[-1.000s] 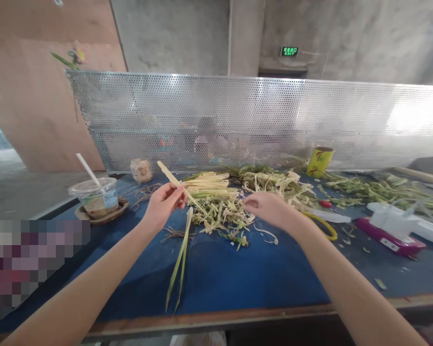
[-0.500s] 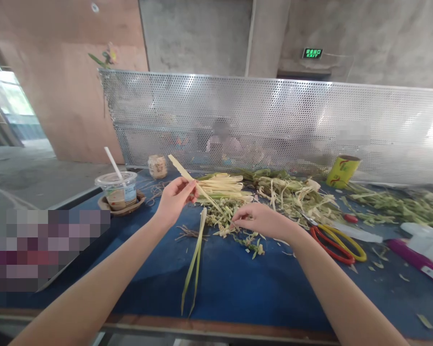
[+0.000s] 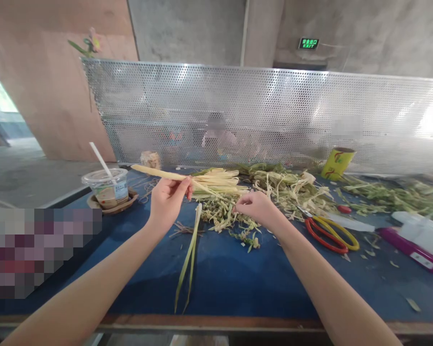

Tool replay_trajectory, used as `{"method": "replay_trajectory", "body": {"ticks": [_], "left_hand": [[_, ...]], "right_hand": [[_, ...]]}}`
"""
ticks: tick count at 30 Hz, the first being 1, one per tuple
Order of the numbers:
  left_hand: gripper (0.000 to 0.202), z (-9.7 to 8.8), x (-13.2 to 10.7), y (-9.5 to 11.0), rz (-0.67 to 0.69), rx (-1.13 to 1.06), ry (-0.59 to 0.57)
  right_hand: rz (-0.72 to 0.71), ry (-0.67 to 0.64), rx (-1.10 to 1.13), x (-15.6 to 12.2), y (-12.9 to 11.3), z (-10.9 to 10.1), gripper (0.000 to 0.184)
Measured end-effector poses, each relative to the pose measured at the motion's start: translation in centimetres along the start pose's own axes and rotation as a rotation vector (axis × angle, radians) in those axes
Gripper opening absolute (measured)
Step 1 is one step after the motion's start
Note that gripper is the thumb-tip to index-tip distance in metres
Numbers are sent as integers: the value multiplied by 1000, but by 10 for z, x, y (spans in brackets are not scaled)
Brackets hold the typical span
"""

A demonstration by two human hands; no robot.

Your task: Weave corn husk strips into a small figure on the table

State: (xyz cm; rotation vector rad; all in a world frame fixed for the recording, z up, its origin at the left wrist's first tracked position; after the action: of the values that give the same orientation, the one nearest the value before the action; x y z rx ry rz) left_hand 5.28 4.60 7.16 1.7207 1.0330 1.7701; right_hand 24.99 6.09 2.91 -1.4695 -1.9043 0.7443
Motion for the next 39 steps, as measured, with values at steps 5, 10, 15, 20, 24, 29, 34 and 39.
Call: {"method": "replay_trajectory", "body": {"ticks": [5, 10, 15, 20, 24, 29, 34, 39], "left_hand": [[11, -4, -1, 2, 5, 13, 46], [12, -3, -4, 9, 24, 38, 53], [14, 4, -6, 8, 13, 44, 24], [12, 9, 2, -12, -60, -34, -79], [15, 13, 9, -37, -178, -81, -159], [21, 50, -13, -49, -345, -101, -485], [23, 77, -45, -37, -426, -110, -777], [28, 71, -46, -35, -417, 45, -842]], "right_hand": [[-10, 58, -2, 0, -2, -4, 24], [-9, 112, -19, 0, -2, -10, 25], [0, 162, -38, 5, 5, -17, 22], [-4, -36, 38, 2, 8, -7, 25], [-33, -465, 193, -22, -4, 24, 27], [-57, -469, 372, -25, -18, 31, 36], [-23, -259, 675, 3, -27, 34, 33], [10, -229, 753, 22, -29, 55, 22]]}}
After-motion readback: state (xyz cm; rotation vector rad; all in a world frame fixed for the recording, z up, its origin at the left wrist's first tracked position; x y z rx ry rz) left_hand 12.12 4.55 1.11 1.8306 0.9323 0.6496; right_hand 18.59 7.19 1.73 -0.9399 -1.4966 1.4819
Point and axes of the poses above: each hand's wrist, its own x-axis towards the middle knuckle, its own z-axis out of the palm, y = z × x, the point moved 10 cm from there along x, towards the middle knuckle, and after that the axes turned 13 degrees about x, right-handed, at the moved point
